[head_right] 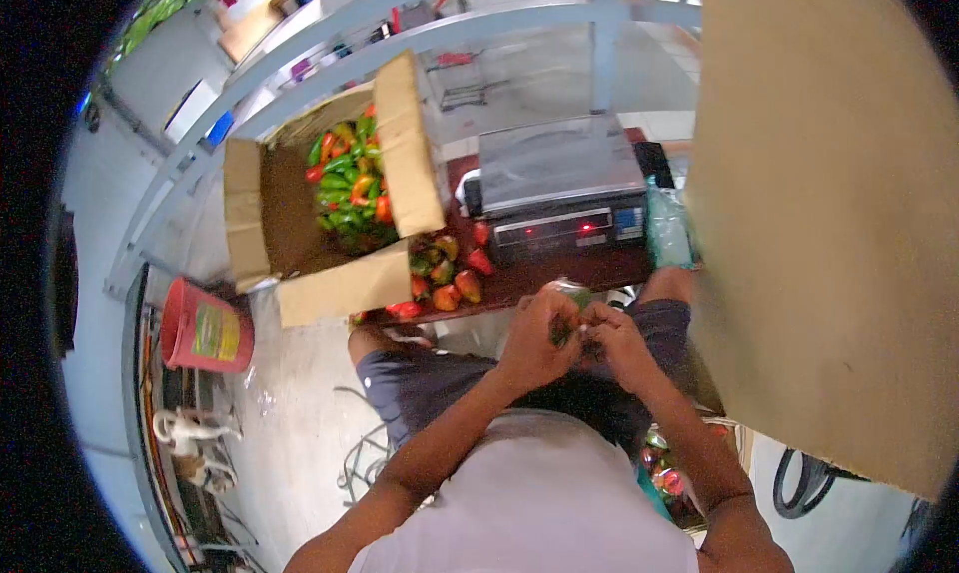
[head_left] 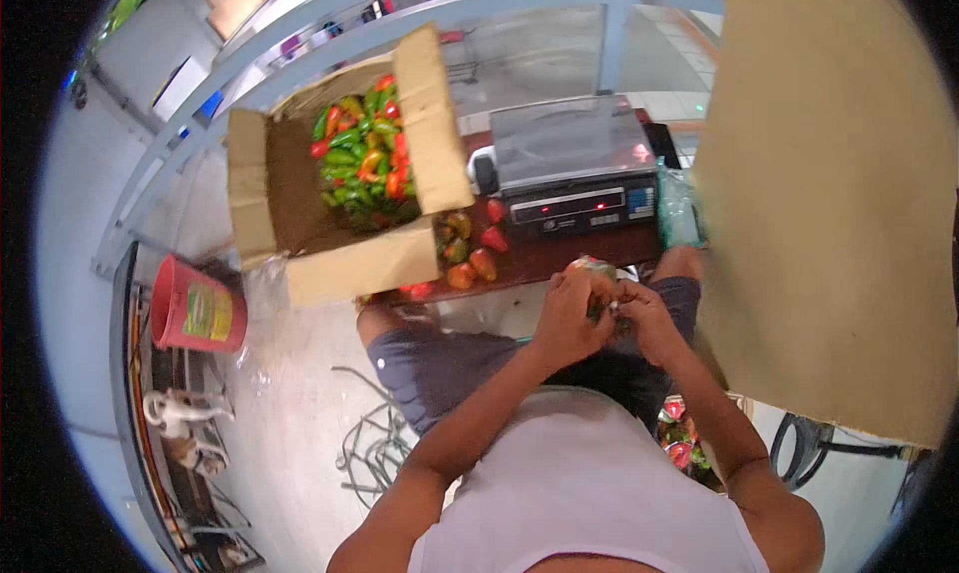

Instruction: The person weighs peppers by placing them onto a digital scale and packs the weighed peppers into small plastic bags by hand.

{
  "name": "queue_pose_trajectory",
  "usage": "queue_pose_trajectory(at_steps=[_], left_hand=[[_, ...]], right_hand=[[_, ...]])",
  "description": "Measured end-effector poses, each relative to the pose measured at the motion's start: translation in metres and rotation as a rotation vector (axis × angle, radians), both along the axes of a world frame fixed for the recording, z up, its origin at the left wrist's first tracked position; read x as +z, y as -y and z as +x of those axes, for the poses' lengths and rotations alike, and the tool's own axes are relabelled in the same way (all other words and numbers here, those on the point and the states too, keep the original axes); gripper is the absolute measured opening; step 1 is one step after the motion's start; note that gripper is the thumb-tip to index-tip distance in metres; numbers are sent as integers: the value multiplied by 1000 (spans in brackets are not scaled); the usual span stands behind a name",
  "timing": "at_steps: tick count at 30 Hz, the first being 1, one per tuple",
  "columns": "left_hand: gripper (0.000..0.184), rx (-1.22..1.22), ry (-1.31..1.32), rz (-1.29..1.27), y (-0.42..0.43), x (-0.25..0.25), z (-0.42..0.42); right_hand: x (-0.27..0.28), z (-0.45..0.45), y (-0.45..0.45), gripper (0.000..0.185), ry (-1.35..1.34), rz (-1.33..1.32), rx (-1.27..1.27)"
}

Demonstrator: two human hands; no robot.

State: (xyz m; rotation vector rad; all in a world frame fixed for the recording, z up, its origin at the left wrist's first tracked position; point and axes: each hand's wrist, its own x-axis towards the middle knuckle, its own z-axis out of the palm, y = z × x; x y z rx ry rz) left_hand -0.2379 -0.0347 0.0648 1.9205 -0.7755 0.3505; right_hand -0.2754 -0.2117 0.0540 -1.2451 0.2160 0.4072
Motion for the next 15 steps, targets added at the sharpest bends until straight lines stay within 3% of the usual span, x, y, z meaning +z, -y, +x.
queue_pose_trajectory(at_steps=[4,7,10,11,14,15], left_hand=[[38,-65,-37,85,5,0,-14],[50,-37,-446,-263,14,-23,-2],[59,72,-491,-460,18,-25,3],[63,49,-621,-521,18,-28,8],[63,-401,-1350,-853,28,-1,3],[62,-362,-1181,-667,35,-32,1]], right_hand=[[4,-14,-6,19,408,-414,-136],[17,-18,-3,19,541,-608,-154],[31,-26,2,17,861,-675,-56],[41,-31,5,20,788,-548,23],[25,-35,19,35,957,-660,-384],[18,-45,28,57,604,-456,-486]])
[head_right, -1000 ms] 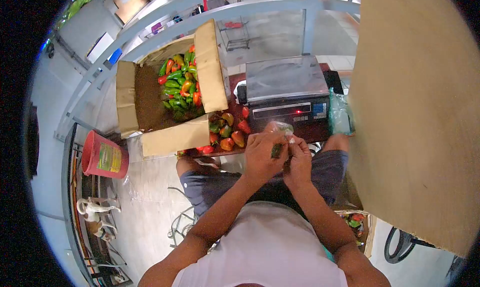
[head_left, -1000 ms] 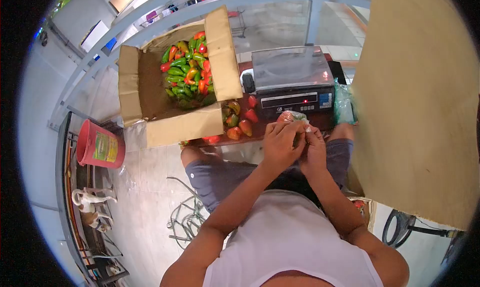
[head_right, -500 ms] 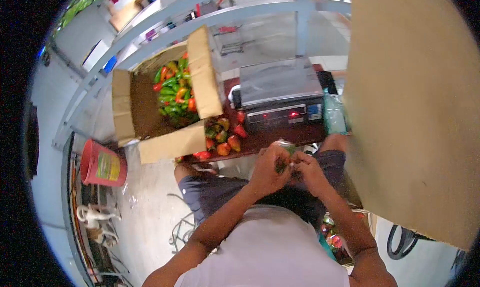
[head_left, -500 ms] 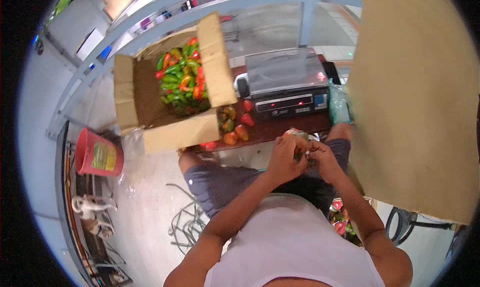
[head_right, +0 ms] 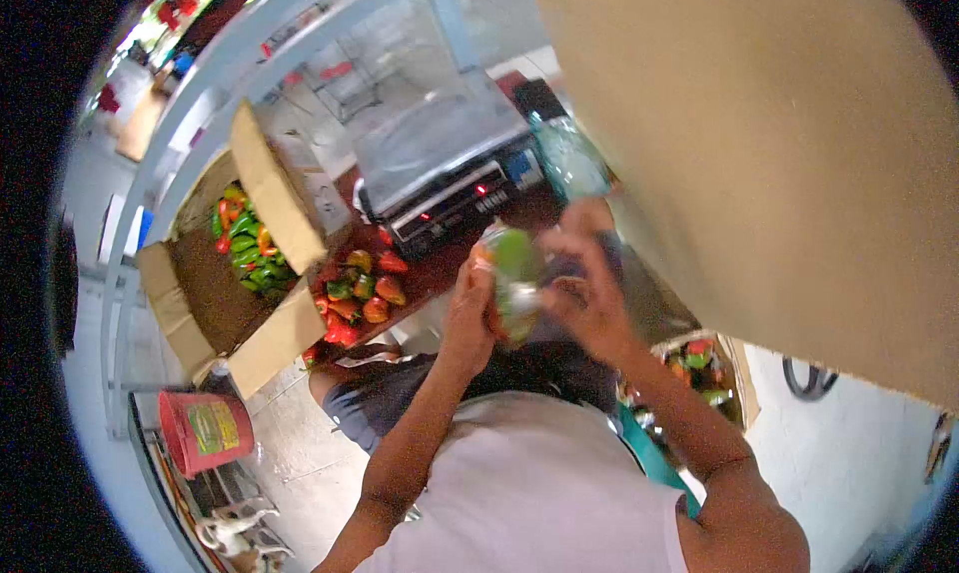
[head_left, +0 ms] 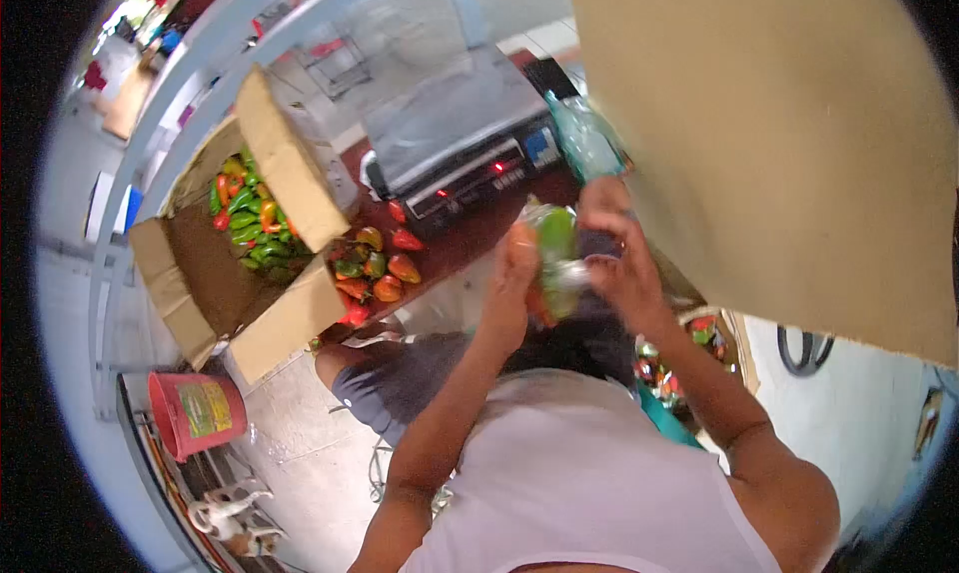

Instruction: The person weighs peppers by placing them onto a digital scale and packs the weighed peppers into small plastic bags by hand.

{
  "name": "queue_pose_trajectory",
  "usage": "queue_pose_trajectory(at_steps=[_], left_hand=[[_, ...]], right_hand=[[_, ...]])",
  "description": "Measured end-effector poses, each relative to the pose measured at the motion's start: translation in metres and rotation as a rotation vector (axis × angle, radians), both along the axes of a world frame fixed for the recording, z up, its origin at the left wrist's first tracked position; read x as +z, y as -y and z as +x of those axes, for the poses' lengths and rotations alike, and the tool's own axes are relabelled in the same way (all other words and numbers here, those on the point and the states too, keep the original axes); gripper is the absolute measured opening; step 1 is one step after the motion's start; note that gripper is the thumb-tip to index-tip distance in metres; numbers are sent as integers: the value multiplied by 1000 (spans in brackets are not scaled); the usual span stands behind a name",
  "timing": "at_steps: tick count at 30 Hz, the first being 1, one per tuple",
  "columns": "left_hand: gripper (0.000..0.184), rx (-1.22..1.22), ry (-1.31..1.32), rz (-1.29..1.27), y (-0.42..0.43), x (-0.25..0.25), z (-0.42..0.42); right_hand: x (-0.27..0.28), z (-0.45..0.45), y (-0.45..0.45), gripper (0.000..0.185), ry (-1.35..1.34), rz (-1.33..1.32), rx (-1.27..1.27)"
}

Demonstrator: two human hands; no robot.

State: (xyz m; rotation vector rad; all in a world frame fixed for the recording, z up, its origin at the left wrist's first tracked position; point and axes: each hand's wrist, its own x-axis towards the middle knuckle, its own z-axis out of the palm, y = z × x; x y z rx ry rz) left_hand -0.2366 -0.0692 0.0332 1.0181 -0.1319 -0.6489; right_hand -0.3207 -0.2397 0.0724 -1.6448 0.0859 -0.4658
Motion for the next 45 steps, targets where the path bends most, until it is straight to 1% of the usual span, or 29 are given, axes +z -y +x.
queue_pose_trajectory(at_steps=[3,4,5,6,8,9,11,13,14,15,16,17,19,22,24,25,26,27,29,31,32,33,35,36,38,40,41,43,45], left_hand=[[61,-394,286,66,-2,37,-27],[56,-421,382,192,-22,40,-28],[48,-381,608,506,-47,43,-24],[43,-233,828,748,-73,45,-23],[32,117,918,1054,-153,-2,-24],[27,264,1009,1189,-185,-5,-30],[25,569,965,1244,-270,-46,-42],[26,856,613,1237,-357,-109,-41],[28,912,476,1130,-370,-116,-30],[30,963,342,1016,-378,-121,-21],[32,1005,211,901,-392,-125,-12],[42,1011,167,794,-415,-143,0],[55,751,39,940,-434,-149,23],[58,733,-115,637,-421,-145,22],[64,775,-423,280,-419,-149,4],[60,835,-342,310,-426,-158,-14],[56,894,-257,340,-433,-165,-31],[51,980,-164,656,-436,-162,-41],[42,1113,44,1289,-432,-152,-60],[30,945,380,1326,-360,-94,-63],[28,881,493,1233,-315,-71,-55],[24,755,602,1186,-296,-68,-50],[16,581,638,1263,-227,-42,-37],[17,470,668,1260,-196,-31,-29],[17,271,719,1126,-147,-38,-10],[18,70,876,995,-88,-40,13],[18,39,929,854,-50,-29,25],[20,-116,917,647,10,-21,42],[21,-174,864,525,64,-12,57]], right_hand=[[-87,-49,62,84,-342,1218,329],[-84,-66,66,100,-372,1393,310],[-91,-88,76,99,-421,1434,210],[-106,-120,92,99,-467,1476,115],[-188,-221,143,87,-516,1248,38],[-214,-261,162,83,-548,1133,-2],[-242,-325,190,78,-762,1297,-73],[-227,-331,188,74,-947,1283,-179],[-224,-329,188,70,-1027,1277,-147],[-255,-335,194,64,-1104,1169,-180],[-225,-306,183,52,-1349,790,-249],[-170,-256,157,41,-1547,386,-317],[-135,-191,142,39,-1350,-131,-154],[-109,-104,121,38,-964,-813,48],[-97,-28,113,33,-603,-503,-144],[-84,12,113,29,-597,-470,-204],[-106,47,123,29,-471,-398,-333],[-108,83,131,28,-298,-557,-380],[-146,144,156,28,-345,-619,-328],[-163,176,172,25,-455,-832,-250],[-168,186,177,24,-505,-941,-207],[-175,191,179,23,-504,-939,-210],[-184,198,184,23,-500,-942,-206],[-185,200,183,23,-486,-915,-207],[-187,198,183,24,-465,-855,-214],[-194,194,185,23,-466,-841,-218],[-195,194,185,23,-462,-835,-220],[-170,182,176,24,-471,-749,-205],[-144,172,165,24,-483,-664,-217]])
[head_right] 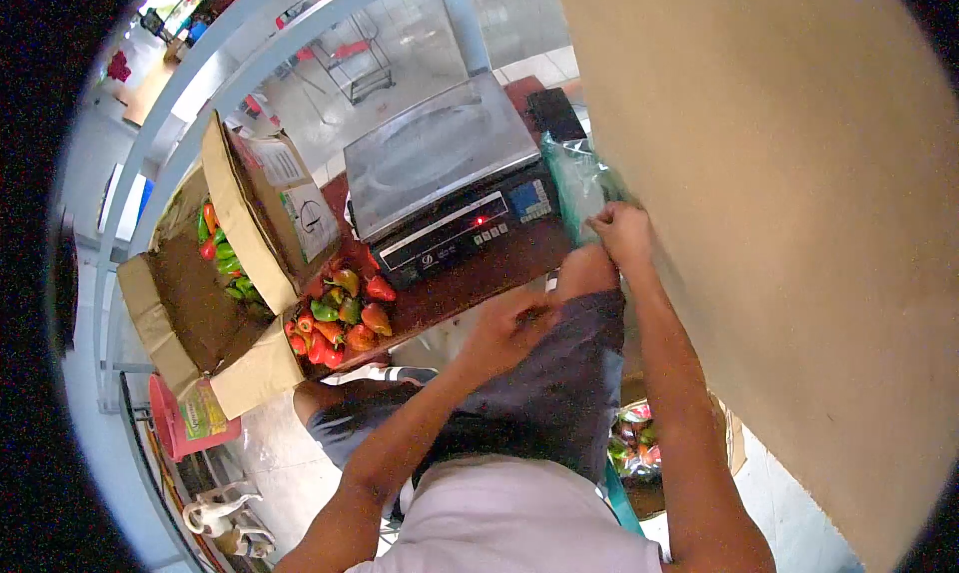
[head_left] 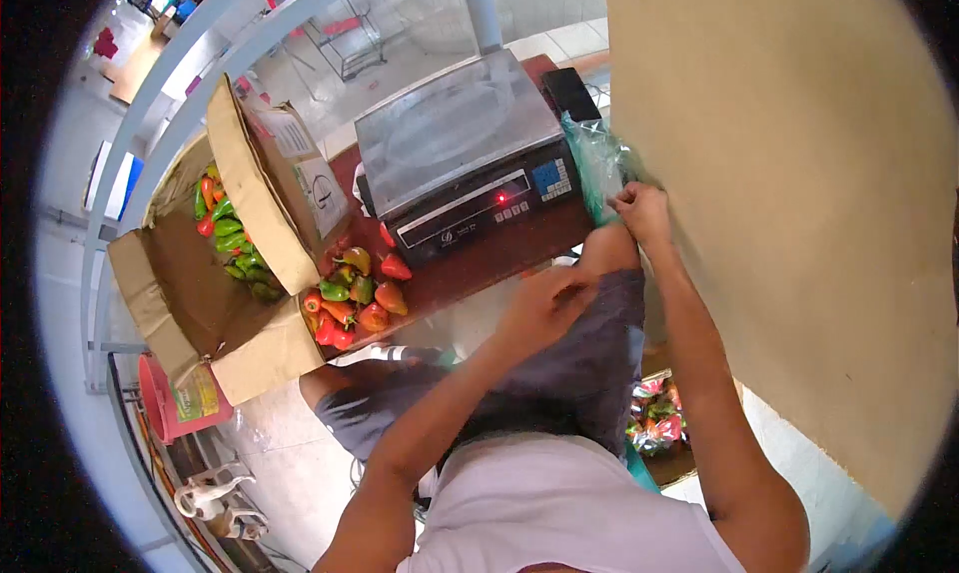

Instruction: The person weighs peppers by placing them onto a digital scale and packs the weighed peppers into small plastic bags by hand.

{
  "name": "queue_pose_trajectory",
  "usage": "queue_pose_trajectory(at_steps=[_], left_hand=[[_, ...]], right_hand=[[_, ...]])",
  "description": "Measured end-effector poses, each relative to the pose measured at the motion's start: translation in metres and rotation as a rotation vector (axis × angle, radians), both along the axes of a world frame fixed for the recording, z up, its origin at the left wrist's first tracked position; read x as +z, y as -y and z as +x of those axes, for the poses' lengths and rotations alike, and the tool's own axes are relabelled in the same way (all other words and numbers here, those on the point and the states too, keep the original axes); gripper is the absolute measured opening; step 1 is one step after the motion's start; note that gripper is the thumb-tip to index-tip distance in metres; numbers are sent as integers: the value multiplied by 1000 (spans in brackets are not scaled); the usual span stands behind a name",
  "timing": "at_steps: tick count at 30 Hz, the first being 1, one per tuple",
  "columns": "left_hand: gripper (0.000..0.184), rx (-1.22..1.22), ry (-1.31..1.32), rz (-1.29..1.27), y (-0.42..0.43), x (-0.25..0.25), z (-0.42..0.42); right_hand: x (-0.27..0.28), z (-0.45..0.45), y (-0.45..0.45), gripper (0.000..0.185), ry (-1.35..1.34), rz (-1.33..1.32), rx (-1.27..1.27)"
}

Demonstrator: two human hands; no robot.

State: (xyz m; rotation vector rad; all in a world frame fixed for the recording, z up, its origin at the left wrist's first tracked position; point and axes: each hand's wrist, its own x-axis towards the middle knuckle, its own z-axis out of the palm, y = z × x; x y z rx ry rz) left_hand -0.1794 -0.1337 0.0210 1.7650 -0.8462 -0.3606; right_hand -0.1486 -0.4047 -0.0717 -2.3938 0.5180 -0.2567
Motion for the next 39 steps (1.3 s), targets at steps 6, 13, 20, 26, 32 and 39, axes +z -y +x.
queue_pose_trajectory(at_steps=[6,13,20,26,32,39], left_hand=[[26,232,-12,-22,106,-64,65],[24,170,-180,-15,125,-76,95],[19,273,299,-51,123,-76,84],[32,-73,129,690,156,-101,105],[26,28,378,283,145,-98,93],[24,298,-212,-38,-55,-11,57]], right_hand=[[-5,-12,-14,21,304,190,-44],[-5,-18,-18,22,384,795,-159],[10,-25,-27,20,443,697,-211],[92,-31,-69,15,988,454,-128],[184,-50,-92,8,1034,335,40],[226,-63,-98,10,448,223,410]])
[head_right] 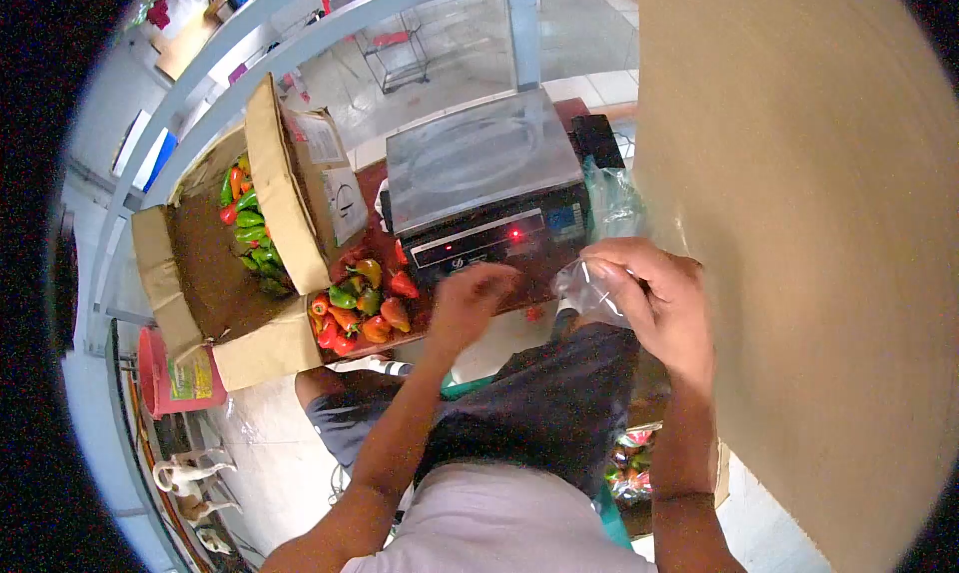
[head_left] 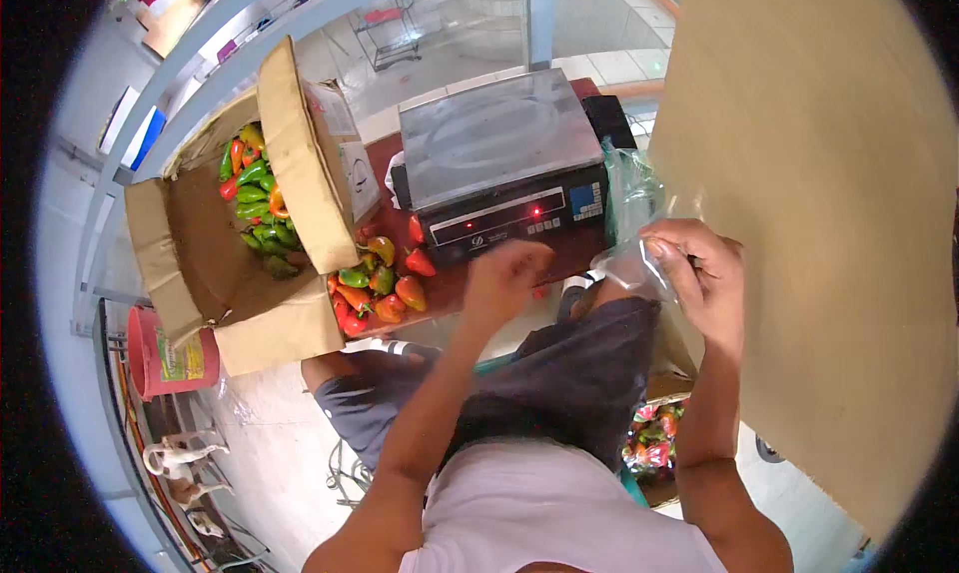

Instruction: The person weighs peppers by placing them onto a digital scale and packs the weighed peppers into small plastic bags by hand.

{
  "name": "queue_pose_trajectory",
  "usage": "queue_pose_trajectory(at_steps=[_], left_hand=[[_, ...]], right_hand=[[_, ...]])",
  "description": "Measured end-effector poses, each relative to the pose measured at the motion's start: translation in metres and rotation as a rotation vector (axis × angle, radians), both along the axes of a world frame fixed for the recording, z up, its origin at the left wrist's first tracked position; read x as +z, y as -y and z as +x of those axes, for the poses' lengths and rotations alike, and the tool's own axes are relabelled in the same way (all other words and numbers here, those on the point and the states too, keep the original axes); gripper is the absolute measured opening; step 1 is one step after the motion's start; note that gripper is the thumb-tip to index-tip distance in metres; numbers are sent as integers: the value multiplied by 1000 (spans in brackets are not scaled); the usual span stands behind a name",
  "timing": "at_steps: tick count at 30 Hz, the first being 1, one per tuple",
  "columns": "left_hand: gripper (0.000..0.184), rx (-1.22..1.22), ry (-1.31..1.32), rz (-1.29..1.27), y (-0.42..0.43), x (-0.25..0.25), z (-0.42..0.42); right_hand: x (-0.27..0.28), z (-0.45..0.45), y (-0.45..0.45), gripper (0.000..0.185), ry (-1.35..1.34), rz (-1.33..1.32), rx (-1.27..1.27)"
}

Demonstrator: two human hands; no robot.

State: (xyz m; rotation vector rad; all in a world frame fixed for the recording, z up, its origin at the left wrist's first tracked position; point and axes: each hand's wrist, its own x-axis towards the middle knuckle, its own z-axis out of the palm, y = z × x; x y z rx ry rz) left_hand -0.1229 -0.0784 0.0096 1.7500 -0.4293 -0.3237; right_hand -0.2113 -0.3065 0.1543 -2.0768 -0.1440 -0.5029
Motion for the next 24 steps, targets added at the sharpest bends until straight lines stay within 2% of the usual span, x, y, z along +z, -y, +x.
queue_pose_trajectory(at_steps=[1,3,4,7,8,11,15,16,19,22,24], left_hand=[[24,191,37,-54,-14,22,-5],[23,156,210,-152,-25,70,-16],[23,141,299,-199,-30,92,-22],[25,-101,291,-89,-30,138,-42],[23,-150,161,-210,-33,120,-41],[21,-259,-43,-297,-69,101,-44],[16,-125,-73,-417,-63,114,-66],[16,-174,117,-222,-67,103,-65],[13,-220,-151,-301,-72,106,-74],[13,-222,-154,-283,-75,101,-77],[11,-183,-3,-115,-78,103,-77]], right_hand=[[3,0,-6,10,-40,-3,33],[10,2,-21,11,-117,-11,112],[10,6,-32,9,-37,3,166],[22,9,-56,10,-44,-79,206],[24,10,-58,10,-39,-81,226],[27,6,-61,10,-46,-103,247],[26,-2,-73,9,-77,-103,250],[26,-3,-75,10,-74,-95,254],[31,-4,-80,11,-126,-141,268],[30,-2,-80,11,-85,-164,284],[31,-1,-83,10,-75,-136,288]])
